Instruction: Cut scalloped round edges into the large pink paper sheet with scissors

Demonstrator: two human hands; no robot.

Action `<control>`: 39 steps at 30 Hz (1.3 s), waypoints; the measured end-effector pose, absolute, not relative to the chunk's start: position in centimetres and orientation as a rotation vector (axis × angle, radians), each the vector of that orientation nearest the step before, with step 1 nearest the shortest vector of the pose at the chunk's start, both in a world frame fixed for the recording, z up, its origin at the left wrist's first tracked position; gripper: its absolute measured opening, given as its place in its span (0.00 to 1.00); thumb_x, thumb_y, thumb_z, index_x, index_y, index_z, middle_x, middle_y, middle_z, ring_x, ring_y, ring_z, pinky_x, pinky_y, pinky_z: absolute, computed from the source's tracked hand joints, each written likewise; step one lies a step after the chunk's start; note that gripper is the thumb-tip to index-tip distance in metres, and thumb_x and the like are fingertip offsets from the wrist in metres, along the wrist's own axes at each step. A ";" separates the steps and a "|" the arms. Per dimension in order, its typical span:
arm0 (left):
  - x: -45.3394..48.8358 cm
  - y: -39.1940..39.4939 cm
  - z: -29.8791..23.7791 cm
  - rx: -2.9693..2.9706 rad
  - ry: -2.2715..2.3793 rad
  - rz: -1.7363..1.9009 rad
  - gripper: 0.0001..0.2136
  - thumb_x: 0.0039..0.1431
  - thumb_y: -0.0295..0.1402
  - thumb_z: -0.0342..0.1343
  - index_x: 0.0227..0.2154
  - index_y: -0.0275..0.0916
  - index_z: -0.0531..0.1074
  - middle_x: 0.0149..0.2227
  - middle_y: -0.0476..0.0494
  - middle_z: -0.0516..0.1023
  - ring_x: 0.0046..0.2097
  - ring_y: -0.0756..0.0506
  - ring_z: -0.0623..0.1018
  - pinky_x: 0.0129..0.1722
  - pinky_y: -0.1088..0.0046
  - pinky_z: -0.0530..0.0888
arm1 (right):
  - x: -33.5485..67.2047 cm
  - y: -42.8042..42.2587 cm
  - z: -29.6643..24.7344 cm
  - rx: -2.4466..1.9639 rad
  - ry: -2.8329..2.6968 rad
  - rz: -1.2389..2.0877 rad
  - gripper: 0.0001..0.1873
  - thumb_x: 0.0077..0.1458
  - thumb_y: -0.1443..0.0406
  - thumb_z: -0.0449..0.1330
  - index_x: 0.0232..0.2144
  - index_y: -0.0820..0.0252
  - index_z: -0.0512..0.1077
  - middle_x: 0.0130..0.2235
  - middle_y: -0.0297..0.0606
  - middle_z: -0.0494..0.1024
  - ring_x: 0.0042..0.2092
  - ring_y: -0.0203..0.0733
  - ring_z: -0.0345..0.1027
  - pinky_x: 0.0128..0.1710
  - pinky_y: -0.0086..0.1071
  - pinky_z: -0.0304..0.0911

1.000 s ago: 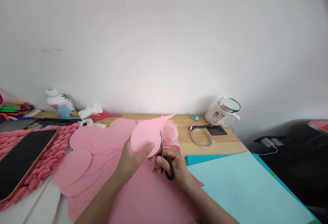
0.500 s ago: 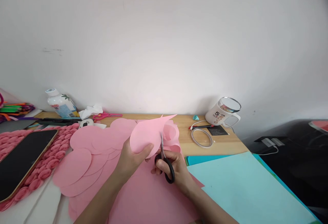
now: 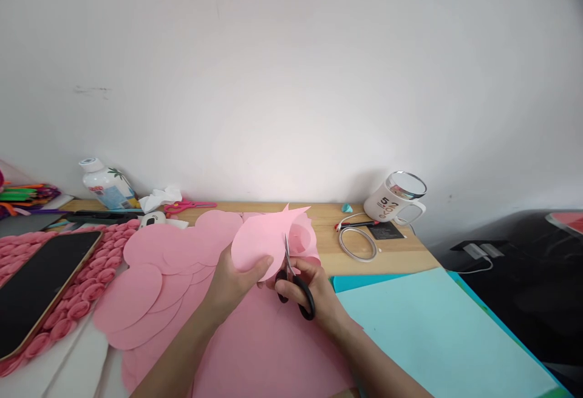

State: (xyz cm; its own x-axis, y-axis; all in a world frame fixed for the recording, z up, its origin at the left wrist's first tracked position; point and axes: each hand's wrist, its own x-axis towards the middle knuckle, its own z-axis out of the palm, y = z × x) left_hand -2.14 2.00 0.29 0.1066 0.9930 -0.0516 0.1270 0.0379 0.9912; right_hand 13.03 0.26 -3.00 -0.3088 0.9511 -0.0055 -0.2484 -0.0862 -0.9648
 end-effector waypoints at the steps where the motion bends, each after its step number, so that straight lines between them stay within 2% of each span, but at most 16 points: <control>1: -2.1 2.0 0.3 1.315 1.235 1.035 0.07 0.46 0.35 0.57 0.28 0.38 0.71 0.19 0.50 0.72 0.22 0.48 0.71 0.22 0.72 0.69 | 13.0 0.2 -2.9 -0.862 -1.219 1.573 0.14 0.41 0.56 0.66 0.27 0.58 0.70 0.22 0.31 0.68 0.25 0.36 0.58 0.29 0.31 0.57; 4: -2.0 2.0 0.3 1.312 1.209 1.034 0.06 0.46 0.35 0.57 0.27 0.38 0.71 0.19 0.50 0.73 0.21 0.47 0.72 0.22 0.72 0.69 | 13.1 0.0 -2.6 -0.821 -1.275 1.534 0.12 0.48 0.56 0.61 0.25 0.59 0.69 0.25 0.34 0.71 0.26 0.36 0.58 0.31 0.32 0.58; 7: -1.9 1.9 0.3 1.306 1.202 1.033 0.08 0.45 0.33 0.57 0.30 0.38 0.71 0.18 0.51 0.73 0.21 0.47 0.72 0.22 0.72 0.69 | 13.1 0.0 -2.7 -0.792 -1.288 1.530 0.12 0.51 0.56 0.58 0.27 0.59 0.68 0.26 0.35 0.71 0.26 0.36 0.60 0.32 0.32 0.59; 10: -1.8 1.8 0.4 1.282 1.200 1.039 0.09 0.45 0.33 0.57 0.31 0.38 0.71 0.17 0.52 0.72 0.20 0.48 0.71 0.21 0.73 0.68 | 13.2 0.0 -2.7 -0.795 -1.298 1.533 0.12 0.50 0.56 0.59 0.28 0.59 0.68 0.25 0.35 0.71 0.27 0.37 0.62 0.33 0.32 0.60; 15: -1.4 1.7 1.0 1.283 1.157 1.024 0.07 0.45 0.37 0.56 0.24 0.39 0.69 0.17 0.51 0.72 0.19 0.48 0.70 0.20 0.72 0.68 | 13.2 0.2 -2.7 -0.829 -1.315 1.529 0.15 0.46 0.54 0.62 0.29 0.58 0.70 0.24 0.34 0.71 0.29 0.39 0.64 0.32 0.32 0.60; 18: -1.4 1.7 1.0 1.288 1.193 1.030 0.07 0.44 0.37 0.57 0.25 0.39 0.69 0.17 0.51 0.71 0.20 0.48 0.70 0.20 0.72 0.68 | 13.3 0.3 -2.8 -0.812 -1.300 1.537 0.17 0.44 0.52 0.63 0.32 0.58 0.71 0.27 0.36 0.72 0.31 0.40 0.65 0.35 0.33 0.61; 23: -1.6 1.8 0.5 1.303 1.178 1.031 0.06 0.45 0.35 0.57 0.24 0.38 0.69 0.17 0.52 0.69 0.20 0.50 0.68 0.20 0.74 0.68 | 13.5 0.3 -2.8 -0.798 -1.310 1.517 0.21 0.41 0.49 0.63 0.32 0.58 0.71 0.28 0.36 0.71 0.31 0.40 0.62 0.34 0.32 0.60; 32: -2.0 1.9 0.4 1.327 1.124 0.974 0.03 0.47 0.31 0.56 0.24 0.38 0.69 0.18 0.52 0.69 0.22 0.50 0.68 0.22 0.75 0.68 | 13.5 0.3 -2.4 -0.800 -1.327 1.469 0.13 0.45 0.55 0.63 0.27 0.59 0.70 0.24 0.31 0.66 0.26 0.35 0.56 0.29 0.28 0.57; 39: -2.0 2.0 0.1 1.338 1.146 0.992 0.03 0.47 0.30 0.57 0.26 0.37 0.69 0.17 0.53 0.69 0.21 0.51 0.68 0.21 0.76 0.68 | 13.5 0.4 -2.4 -0.845 -1.343 1.454 0.14 0.46 0.56 0.62 0.24 0.61 0.67 0.23 0.30 0.62 0.26 0.34 0.53 0.26 0.28 0.51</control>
